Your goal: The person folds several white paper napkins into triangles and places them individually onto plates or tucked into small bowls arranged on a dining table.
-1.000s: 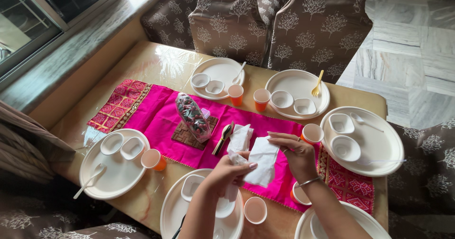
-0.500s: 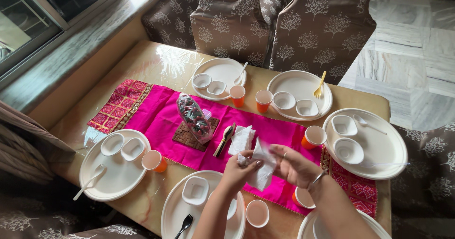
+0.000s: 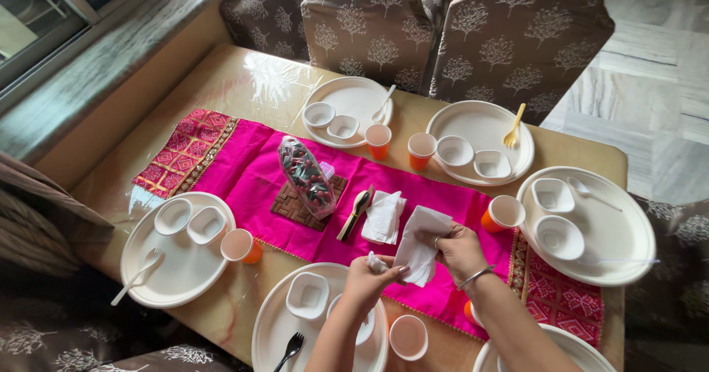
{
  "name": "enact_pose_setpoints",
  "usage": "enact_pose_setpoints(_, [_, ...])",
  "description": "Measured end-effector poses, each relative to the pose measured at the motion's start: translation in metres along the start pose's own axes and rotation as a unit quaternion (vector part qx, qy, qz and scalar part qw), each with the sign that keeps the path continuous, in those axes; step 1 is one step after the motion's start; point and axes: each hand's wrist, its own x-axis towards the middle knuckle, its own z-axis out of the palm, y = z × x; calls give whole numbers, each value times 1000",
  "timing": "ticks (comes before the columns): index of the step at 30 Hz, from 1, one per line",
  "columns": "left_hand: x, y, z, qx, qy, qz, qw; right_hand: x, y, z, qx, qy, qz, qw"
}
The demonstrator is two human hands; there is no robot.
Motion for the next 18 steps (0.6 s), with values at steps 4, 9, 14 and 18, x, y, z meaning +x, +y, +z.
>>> enact_pose_setpoints(4, [4, 5, -9, -7, 87, 22, 996, 19, 6, 17, 37, 31, -10, 999])
enact_pose_setpoints(9, [3, 14, -11, -102, 229, -119, 961, 45, 26, 51, 74, -12, -3, 997])
enact_pose_setpoints(14, [9, -3, -30, -100, 306, -53, 945, 101, 44, 50, 4, -54, 40, 998])
enact_pose_setpoints(18, [5, -11, -54, -52, 366, 41, 928, 149, 46, 37, -208, 40, -72, 975])
